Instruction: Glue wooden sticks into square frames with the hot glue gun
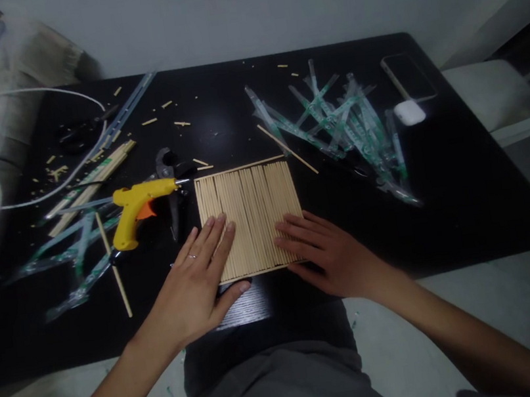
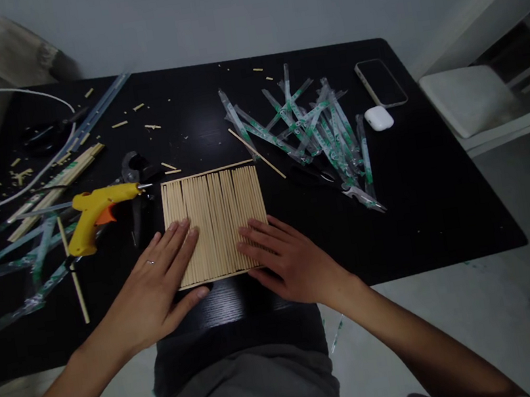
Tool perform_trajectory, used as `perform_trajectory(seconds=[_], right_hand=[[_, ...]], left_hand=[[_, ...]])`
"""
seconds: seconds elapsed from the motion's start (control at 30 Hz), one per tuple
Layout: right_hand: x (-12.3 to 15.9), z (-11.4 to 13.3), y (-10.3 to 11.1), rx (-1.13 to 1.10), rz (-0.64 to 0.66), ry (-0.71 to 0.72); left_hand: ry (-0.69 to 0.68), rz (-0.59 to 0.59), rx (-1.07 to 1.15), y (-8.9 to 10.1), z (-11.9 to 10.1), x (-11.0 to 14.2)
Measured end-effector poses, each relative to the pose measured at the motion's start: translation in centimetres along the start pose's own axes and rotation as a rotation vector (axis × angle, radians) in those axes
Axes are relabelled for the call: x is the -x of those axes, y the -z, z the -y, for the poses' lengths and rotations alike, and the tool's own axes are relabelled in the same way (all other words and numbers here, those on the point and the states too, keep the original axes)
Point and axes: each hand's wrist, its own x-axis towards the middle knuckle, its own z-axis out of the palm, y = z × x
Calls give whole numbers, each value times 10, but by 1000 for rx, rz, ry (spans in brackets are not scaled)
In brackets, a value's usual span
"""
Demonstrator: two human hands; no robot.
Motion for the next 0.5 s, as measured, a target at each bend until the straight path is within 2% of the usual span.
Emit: perform_trajectory(seconds=[0.2, 0.37, 0.5], right_hand=[[0, 0, -1, -23, -8, -8], [0, 1, 0, -16, -5, -8], [-1, 1, 0, 11, -9, -2]], left_hand=[[9, -14, 16, 4, 0, -1], [21, -45, 33, 10, -4, -13], [33, -28, 23, 4, -7, -22]])
